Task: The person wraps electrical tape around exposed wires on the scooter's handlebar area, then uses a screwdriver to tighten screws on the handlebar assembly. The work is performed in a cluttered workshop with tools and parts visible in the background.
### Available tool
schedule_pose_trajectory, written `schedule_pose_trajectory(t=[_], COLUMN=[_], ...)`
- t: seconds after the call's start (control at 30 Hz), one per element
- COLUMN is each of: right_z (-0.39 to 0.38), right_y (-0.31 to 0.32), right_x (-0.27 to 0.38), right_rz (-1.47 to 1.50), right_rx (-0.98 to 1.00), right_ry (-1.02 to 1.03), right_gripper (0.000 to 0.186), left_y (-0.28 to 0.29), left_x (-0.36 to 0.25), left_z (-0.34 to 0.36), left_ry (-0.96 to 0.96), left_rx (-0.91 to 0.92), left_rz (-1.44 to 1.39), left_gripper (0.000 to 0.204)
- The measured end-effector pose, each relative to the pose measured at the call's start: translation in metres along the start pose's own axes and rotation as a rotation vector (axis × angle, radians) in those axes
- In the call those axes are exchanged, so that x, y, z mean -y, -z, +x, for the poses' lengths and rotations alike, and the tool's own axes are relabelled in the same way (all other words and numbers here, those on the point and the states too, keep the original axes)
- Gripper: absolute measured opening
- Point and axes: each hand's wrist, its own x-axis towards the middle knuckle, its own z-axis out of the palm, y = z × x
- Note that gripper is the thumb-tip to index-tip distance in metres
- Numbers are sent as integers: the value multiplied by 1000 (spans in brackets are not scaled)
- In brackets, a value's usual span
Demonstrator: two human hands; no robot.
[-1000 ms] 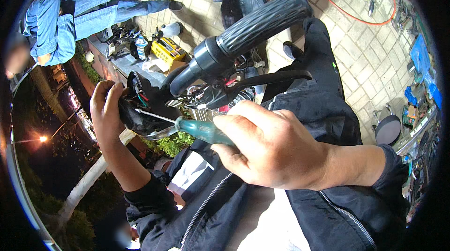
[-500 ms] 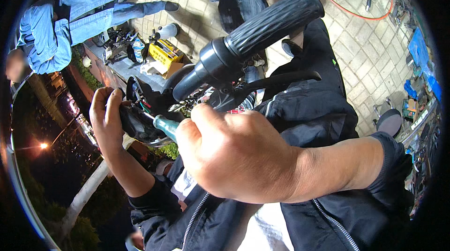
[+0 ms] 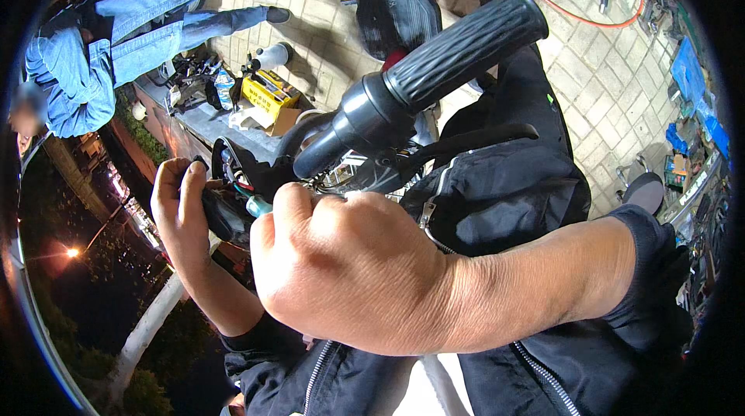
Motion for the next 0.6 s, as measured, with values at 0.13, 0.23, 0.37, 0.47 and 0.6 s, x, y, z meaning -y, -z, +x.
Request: schedule_pose_trajectory(t=[0.13, 0.23, 0.37, 0.47, 0.6], right_z=[3, 3, 5, 5, 5], right_y=[1, 4, 5, 4, 2], right_x=[4, 8, 14, 20, 23], right_rz=[-7, -10, -8, -15, -19], right_rx=[-16, -17, -27, -43, -97], right_ry=[1, 3, 8, 3, 23], right_gripper=[12, 12, 12, 13, 12], left_y=[-1, -2, 0, 1, 0], left_x=[0, 2, 1, 1, 3], left_z=[0, 0, 0, -1, -2], left_ry=[9, -5, -13, -19, -92], left_rx=[2, 8, 19, 32, 6], left_rz=[4, -39, -33, -72, 11], left_gripper=[17, 17, 16, 16, 17])
